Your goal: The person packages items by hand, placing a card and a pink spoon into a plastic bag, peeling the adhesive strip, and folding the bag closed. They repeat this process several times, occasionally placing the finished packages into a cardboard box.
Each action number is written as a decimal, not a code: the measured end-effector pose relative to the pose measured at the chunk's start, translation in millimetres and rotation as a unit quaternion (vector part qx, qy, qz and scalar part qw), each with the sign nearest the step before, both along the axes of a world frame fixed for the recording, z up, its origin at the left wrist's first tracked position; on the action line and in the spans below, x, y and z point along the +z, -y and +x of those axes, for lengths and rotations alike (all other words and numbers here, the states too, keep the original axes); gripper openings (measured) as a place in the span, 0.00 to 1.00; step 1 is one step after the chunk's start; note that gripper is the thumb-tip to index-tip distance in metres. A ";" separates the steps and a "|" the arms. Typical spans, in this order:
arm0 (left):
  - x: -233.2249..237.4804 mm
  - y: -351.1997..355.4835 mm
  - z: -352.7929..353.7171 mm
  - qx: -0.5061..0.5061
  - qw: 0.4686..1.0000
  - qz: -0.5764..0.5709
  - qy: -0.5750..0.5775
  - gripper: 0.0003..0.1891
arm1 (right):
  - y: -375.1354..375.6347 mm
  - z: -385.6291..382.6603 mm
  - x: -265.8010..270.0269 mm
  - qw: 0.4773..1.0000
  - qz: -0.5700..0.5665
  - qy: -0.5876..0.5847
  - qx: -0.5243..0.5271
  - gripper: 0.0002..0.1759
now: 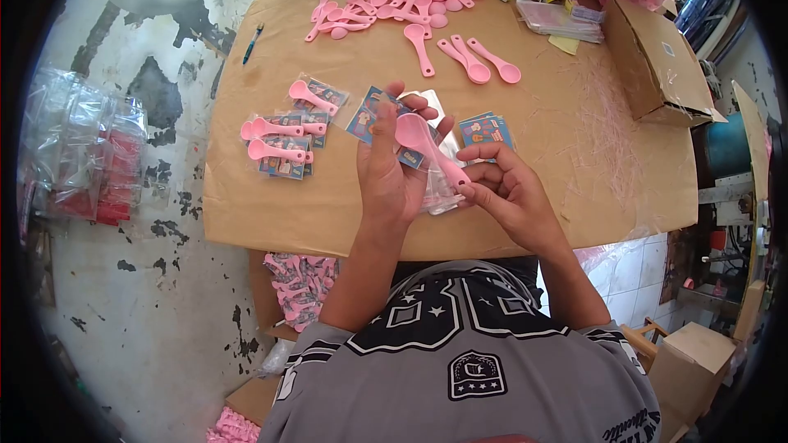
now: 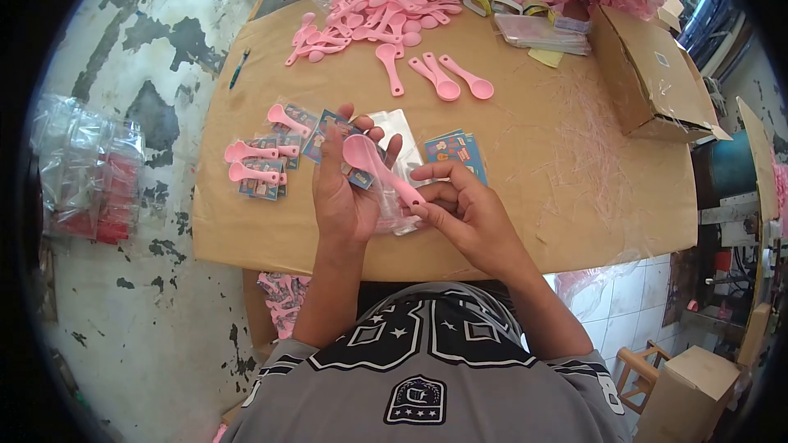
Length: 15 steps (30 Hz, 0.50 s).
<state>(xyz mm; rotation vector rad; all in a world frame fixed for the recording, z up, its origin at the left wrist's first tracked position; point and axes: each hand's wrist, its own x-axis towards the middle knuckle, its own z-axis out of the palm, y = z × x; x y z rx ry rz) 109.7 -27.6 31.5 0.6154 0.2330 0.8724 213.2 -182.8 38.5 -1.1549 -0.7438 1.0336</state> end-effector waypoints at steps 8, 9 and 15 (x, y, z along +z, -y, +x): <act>5.1 -0.1 -5.6 -0.039 0.995 0.071 -0.057 0.21 | -1.1 7.1 -2.6 0.999 -0.047 -0.014 0.016 0.12; 5.8 3.3 -5.1 -0.052 0.997 0.044 -0.044 0.21 | -4.9 2.9 -0.4 0.999 -0.029 -0.027 0.010 0.11; -0.6 3.3 -8.9 -0.082 0.996 -0.016 -0.015 0.20 | -7.3 -4.0 -6.7 0.999 -0.021 -0.001 -0.026 0.13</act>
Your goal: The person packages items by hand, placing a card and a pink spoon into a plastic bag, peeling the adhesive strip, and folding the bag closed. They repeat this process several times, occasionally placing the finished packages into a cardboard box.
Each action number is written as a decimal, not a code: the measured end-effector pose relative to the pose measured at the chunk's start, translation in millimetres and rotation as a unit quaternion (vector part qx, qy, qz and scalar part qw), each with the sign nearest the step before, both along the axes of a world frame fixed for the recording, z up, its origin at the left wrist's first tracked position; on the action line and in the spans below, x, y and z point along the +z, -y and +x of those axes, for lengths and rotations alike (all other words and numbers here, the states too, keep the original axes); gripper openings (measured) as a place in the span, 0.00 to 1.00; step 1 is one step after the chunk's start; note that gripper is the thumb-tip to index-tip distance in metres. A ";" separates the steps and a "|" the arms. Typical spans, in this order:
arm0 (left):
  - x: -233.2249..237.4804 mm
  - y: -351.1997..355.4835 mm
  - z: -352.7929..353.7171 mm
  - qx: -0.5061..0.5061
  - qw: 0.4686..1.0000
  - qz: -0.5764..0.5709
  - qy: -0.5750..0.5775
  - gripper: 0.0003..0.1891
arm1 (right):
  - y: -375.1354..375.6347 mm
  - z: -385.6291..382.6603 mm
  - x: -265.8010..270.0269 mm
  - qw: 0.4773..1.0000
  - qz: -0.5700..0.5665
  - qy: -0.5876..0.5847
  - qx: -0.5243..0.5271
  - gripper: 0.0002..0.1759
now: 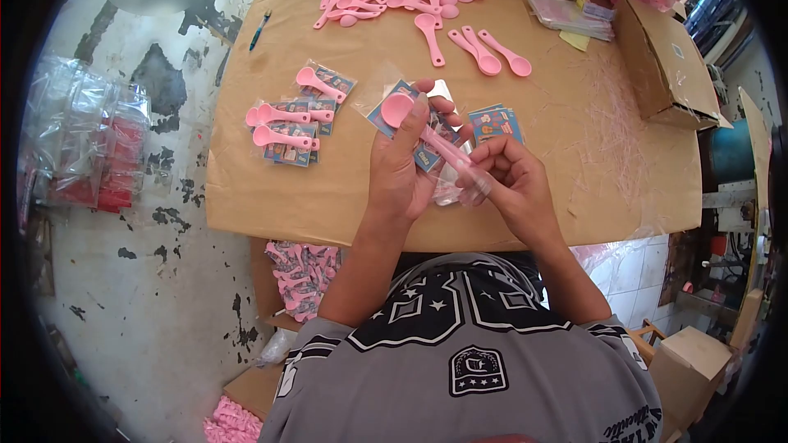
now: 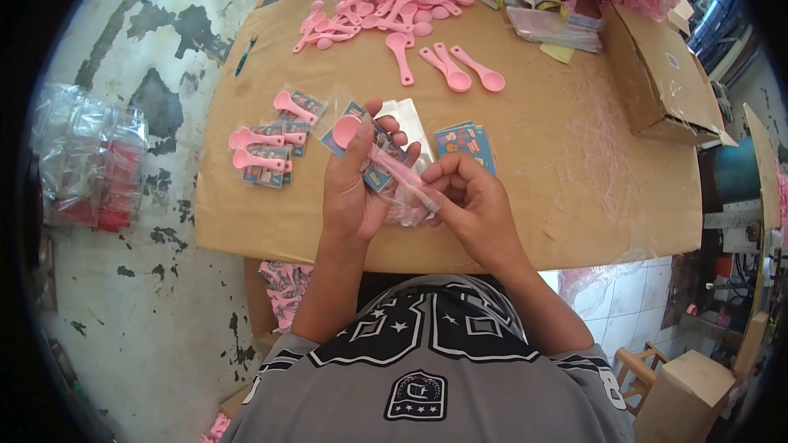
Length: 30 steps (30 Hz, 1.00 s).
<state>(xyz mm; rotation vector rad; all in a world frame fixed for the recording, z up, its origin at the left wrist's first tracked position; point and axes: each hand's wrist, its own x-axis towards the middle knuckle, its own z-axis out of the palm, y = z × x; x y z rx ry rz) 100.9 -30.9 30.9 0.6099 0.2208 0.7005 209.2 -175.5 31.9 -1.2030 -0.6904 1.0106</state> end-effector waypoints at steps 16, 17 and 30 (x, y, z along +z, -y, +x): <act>8.2 -4.8 -5.4 -0.062 0.994 -0.088 -0.020 0.27 | 18.0 27.5 31.8 0.811 -0.096 0.568 -0.104 0.29; 12.7 -4.2 -5.5 -0.068 0.994 -0.082 -0.021 0.27 | 16.8 30.1 34.8 0.717 -0.099 0.671 -0.158 0.31; 1.4 0.7 -9.1 -0.124 0.989 -0.056 -0.064 0.33 | -7.7 31.7 38.6 0.856 0.180 0.481 -0.062 0.17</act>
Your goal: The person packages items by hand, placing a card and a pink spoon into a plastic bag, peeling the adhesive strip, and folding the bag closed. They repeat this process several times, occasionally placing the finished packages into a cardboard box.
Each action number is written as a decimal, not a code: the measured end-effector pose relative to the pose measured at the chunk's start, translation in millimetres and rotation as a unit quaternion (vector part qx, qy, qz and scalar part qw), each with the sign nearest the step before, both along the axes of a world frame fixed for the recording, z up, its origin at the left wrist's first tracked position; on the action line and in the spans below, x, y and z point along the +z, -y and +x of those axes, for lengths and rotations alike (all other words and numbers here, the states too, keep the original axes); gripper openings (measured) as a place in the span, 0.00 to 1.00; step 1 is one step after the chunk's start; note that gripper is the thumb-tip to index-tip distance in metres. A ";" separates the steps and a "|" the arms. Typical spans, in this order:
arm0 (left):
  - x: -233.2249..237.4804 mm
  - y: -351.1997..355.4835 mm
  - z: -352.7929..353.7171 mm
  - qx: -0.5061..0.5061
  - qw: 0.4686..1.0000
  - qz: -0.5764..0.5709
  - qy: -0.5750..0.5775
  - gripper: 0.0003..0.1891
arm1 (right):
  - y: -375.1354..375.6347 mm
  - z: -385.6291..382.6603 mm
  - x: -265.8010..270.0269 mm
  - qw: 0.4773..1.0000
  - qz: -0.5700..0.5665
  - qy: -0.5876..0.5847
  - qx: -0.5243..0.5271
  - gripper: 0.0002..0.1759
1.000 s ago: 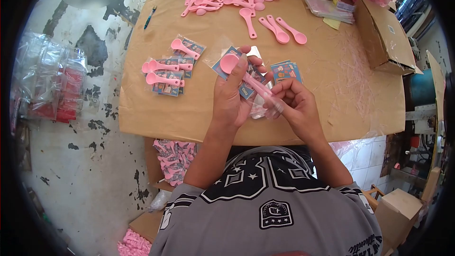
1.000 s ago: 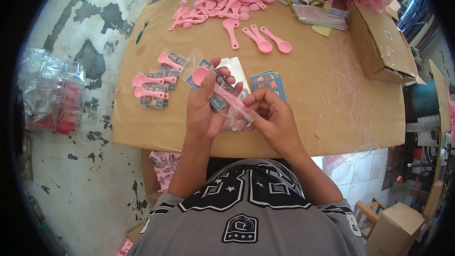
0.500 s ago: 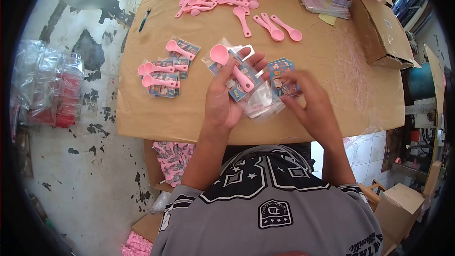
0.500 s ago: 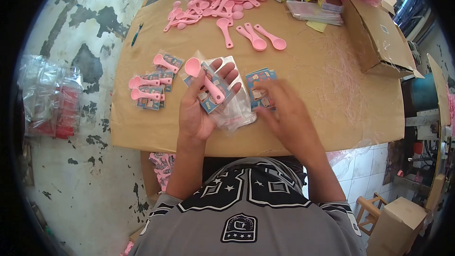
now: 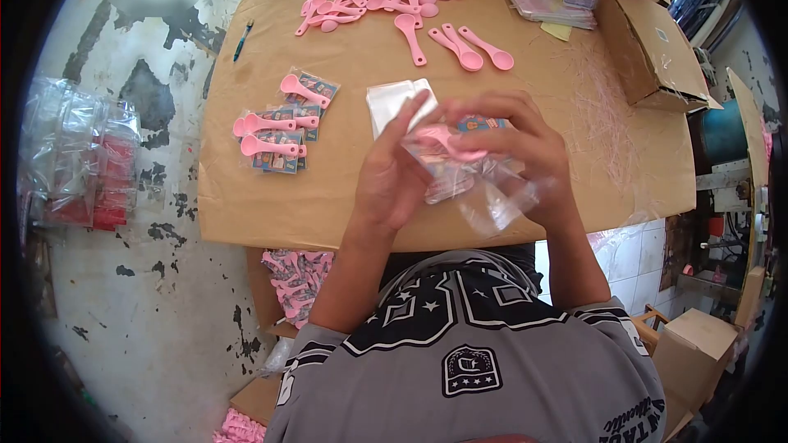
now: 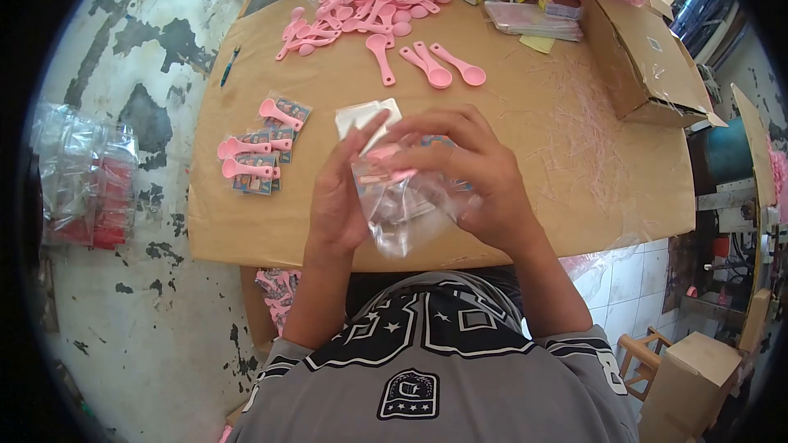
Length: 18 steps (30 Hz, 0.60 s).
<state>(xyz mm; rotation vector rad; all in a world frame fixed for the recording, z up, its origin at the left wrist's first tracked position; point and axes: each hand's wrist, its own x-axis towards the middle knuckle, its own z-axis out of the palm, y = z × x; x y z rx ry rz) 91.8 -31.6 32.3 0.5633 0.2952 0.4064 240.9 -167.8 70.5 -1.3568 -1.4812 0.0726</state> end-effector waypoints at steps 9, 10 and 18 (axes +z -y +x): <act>9.0 14.3 -4.3 -0.002 0.961 0.267 -0.072 0.25 | 9.3 -5.9 -20.2 0.914 -0.145 -0.376 0.037 0.34; 9.4 16.9 -3.2 0.005 0.960 0.268 -0.081 0.25 | 10.1 -6.2 -20.3 0.913 -0.151 -0.380 0.020 0.33; 17.7 31.6 -6.5 0.061 0.939 0.321 -0.110 0.33 | 0.5 2.8 -6.2 0.968 0.035 0.120 -0.219 0.19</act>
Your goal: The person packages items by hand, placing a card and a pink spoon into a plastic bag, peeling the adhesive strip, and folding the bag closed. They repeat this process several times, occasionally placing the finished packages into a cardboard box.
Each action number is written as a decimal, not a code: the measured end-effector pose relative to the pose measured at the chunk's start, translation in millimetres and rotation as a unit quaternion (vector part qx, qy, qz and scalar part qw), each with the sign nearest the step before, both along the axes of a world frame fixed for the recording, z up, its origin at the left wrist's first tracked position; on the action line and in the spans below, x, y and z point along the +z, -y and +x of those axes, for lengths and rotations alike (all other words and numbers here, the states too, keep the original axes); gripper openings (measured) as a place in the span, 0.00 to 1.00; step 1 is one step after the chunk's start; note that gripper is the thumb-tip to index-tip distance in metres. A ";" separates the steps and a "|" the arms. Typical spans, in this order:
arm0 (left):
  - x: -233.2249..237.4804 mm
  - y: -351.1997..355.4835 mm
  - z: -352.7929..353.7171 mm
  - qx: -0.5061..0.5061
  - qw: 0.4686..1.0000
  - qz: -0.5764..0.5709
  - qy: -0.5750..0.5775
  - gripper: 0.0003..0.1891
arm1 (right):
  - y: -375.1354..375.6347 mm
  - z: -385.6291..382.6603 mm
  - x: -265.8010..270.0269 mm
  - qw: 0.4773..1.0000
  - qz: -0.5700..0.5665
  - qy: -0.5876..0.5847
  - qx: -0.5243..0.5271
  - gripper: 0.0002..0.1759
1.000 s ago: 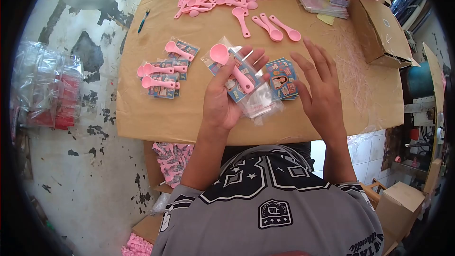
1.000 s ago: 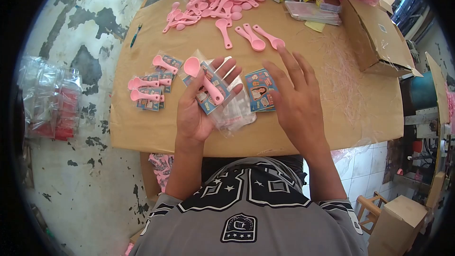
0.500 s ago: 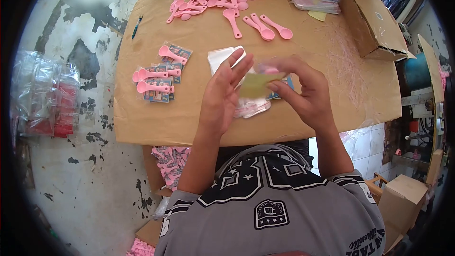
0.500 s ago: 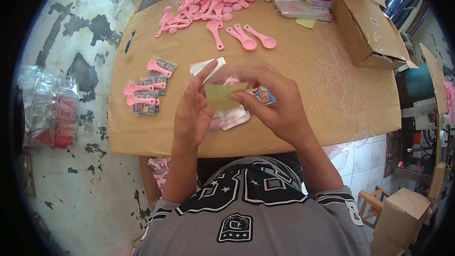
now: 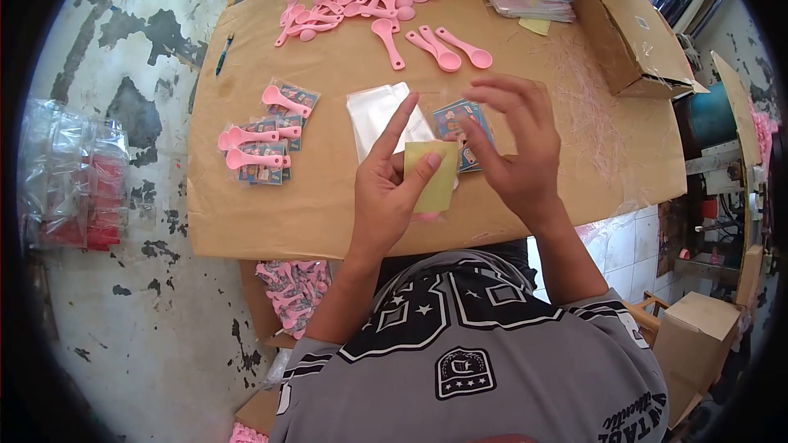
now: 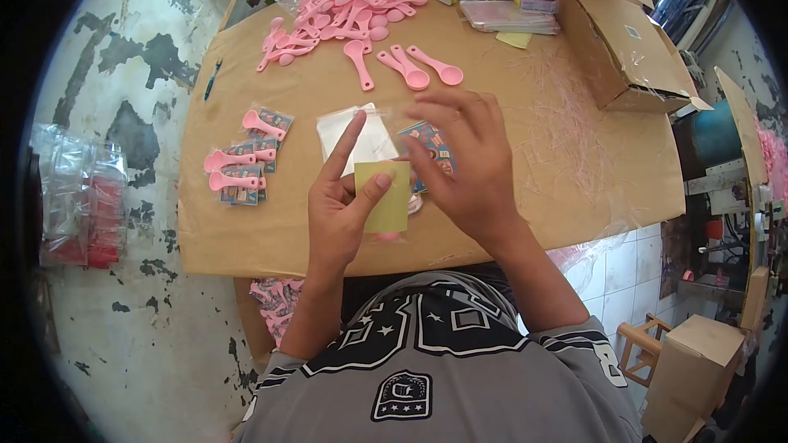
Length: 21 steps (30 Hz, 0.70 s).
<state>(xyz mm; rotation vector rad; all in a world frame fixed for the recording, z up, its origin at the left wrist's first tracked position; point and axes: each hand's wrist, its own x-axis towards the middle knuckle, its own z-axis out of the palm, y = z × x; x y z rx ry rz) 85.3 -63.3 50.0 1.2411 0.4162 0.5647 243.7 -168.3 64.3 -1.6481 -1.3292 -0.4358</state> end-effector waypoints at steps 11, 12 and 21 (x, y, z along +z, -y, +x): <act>2.8 -3.9 -15.2 -0.011 0.988 0.122 -0.091 0.37 | -31.4 -17.2 -6.0 0.999 -0.001 0.043 -0.025 0.15; -4.8 -8.0 -14.2 -0.021 0.982 0.165 -0.093 0.37 | -31.7 -17.0 -6.0 0.999 -0.002 0.042 -0.027 0.14; -3.8 -5.4 -13.4 -0.070 0.995 -0.015 -0.068 0.41 | -21.2 29.3 -12.5 0.900 0.191 -0.384 0.075 0.10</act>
